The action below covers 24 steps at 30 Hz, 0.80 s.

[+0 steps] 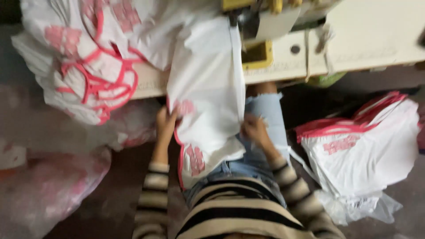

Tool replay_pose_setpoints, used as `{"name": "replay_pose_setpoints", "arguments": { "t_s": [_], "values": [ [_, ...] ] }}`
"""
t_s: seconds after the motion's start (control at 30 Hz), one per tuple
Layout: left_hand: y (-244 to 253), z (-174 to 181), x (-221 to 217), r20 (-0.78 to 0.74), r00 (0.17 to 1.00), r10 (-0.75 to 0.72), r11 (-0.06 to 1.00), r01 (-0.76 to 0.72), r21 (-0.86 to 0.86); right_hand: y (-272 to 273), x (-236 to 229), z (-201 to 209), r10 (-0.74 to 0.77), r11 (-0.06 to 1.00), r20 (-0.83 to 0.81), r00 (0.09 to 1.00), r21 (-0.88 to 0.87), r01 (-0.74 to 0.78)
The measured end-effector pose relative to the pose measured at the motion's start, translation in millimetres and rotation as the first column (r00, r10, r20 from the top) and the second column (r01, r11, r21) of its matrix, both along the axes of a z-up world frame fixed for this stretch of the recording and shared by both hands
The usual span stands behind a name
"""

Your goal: The person is sewing together pieces of white fabric with pink trim using an industrial sewing machine.

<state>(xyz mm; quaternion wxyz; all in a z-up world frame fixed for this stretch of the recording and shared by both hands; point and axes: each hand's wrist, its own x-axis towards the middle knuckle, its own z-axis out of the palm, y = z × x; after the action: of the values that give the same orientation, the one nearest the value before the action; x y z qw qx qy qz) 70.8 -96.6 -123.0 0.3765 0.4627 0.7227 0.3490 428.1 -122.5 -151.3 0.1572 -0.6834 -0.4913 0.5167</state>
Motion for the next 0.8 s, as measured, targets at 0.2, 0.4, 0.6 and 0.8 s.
{"name": "replay_pose_setpoints", "arguments": {
  "t_s": [0.2,0.4,0.6,0.8],
  "values": [
    [-72.9,63.8,-24.2,0.156,0.968,0.195,0.980,-0.188,-0.060,-70.9,10.3,129.5,-0.286,0.953,-0.619,0.731,-0.107,0.282],
    [-33.5,83.1,-40.3,0.241,0.940,0.240,0.951,-0.277,0.134,-29.2,-5.5,180.1,-0.286,0.927,-0.720,0.632,-0.042,0.372],
    [20.9,119.4,-47.0,0.265,0.948,0.176,0.926,-0.251,0.282,19.8,-23.5,211.7,-0.241,0.901,-0.829,0.505,0.001,0.433],
    [80.1,156.3,-51.7,0.280,0.949,0.148,0.889,-0.252,0.382,75.7,-36.4,210.8,-0.214,0.867,-0.785,0.582,0.122,0.484]
  ]
}}
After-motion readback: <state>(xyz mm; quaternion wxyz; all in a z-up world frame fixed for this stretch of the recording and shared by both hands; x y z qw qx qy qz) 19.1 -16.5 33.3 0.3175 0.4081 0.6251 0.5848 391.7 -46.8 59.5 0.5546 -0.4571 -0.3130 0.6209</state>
